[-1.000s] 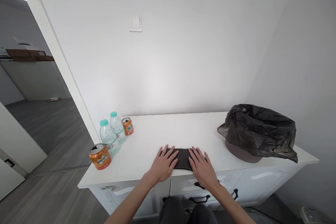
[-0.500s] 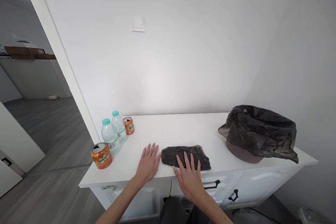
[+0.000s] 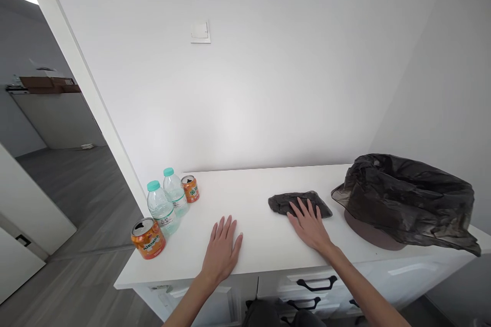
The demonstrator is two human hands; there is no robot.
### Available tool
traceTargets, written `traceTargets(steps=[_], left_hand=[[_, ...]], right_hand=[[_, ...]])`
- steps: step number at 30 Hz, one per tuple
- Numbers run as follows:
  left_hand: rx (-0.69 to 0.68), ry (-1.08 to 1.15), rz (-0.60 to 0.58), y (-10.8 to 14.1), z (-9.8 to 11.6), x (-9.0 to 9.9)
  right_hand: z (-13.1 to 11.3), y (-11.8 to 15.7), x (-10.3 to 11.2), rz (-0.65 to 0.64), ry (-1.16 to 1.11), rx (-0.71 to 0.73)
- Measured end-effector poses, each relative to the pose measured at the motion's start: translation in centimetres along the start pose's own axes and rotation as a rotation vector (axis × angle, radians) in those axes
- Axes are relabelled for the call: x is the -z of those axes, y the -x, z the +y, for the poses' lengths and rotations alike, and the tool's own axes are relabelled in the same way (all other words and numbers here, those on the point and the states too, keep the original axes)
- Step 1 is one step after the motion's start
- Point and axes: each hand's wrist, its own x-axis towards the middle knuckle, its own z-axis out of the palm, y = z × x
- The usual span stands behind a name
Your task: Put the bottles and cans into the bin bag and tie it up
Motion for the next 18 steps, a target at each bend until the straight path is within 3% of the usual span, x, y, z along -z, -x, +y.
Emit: traceTargets(steps=[5, 9, 13, 18], left_hand=[[-0.001, -0.007, -0.010, 0.0, 0.2, -0.3], [-0.015, -0.022, 0.005, -0.1, 0.2, -0.2], [-0.023, -0.043, 0.006, -0.2, 0.4, 0.3], [-0.032, -0.078, 0.022, -0.1, 0.7, 0.7]], right_hand=[[-0.8, 2.0, -1.9, 0.077, 0.017, -0.008], [-2.5, 3.2, -1.2, 0.039, -0.019, -0.072], [-2.2, 1.9, 0.4, 0.013, -0.007, -0.115], [1.0, -1.7, 1.2, -0.064, 0.029, -0.177]])
